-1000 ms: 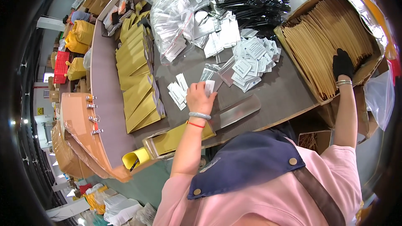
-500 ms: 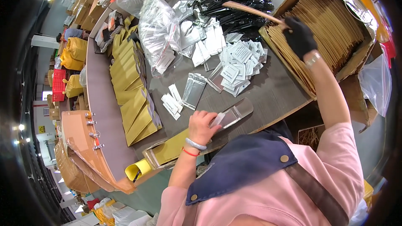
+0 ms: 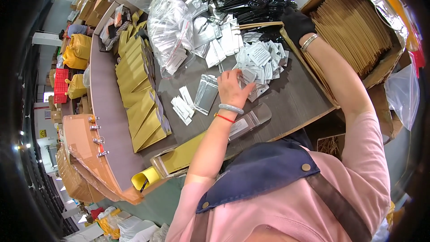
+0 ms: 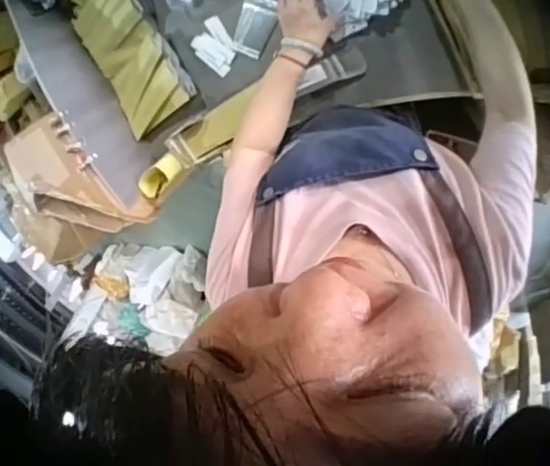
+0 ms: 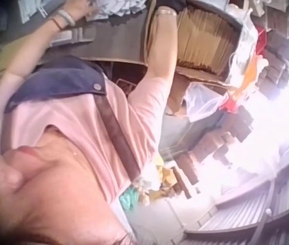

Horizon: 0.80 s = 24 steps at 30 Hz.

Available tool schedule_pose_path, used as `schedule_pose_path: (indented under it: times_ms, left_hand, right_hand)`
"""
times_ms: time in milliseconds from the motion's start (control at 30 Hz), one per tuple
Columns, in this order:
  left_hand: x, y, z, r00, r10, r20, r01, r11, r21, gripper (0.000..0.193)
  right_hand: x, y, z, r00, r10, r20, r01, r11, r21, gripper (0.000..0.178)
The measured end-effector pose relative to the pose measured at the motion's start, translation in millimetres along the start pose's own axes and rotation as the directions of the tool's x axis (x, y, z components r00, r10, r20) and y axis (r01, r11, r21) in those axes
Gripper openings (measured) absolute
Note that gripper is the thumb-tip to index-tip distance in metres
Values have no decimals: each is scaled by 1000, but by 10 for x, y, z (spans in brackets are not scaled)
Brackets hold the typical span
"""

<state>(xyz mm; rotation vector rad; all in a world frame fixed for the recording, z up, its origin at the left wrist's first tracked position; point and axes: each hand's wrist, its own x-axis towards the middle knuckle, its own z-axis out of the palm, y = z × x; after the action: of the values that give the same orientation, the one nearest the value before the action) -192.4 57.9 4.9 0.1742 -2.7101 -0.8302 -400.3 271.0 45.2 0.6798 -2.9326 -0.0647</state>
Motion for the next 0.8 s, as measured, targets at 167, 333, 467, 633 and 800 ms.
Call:
schedule_pose_path:
  times_ms: [167,333,467,633,800]
  left_hand:
    - [-83,16,-275,999,23,24,-21,995,-94,46]
    - [-770,-113,-856,985,63,163,-41,990,-135,47]
    - [-1296,-187,-952,966,-3,258,-11,999,51,51]
    - [-1554,-75,-958,976,79,203,-118,976,185,54]
    - [-1725,-132,-885,954,158,253,-231,928,294,51]
  right_hand:
    - [-2,-13,64,989,-72,-132,78,996,37,14]
    - [-6,22,90,997,-34,-68,29,997,-77,14]
    - [-276,-87,-435,952,-154,-264,156,988,-14,18]
    - [-915,-499,-625,973,-226,-48,197,699,688,19]
    - [-1317,-935,-252,707,-606,364,64,568,821,19]
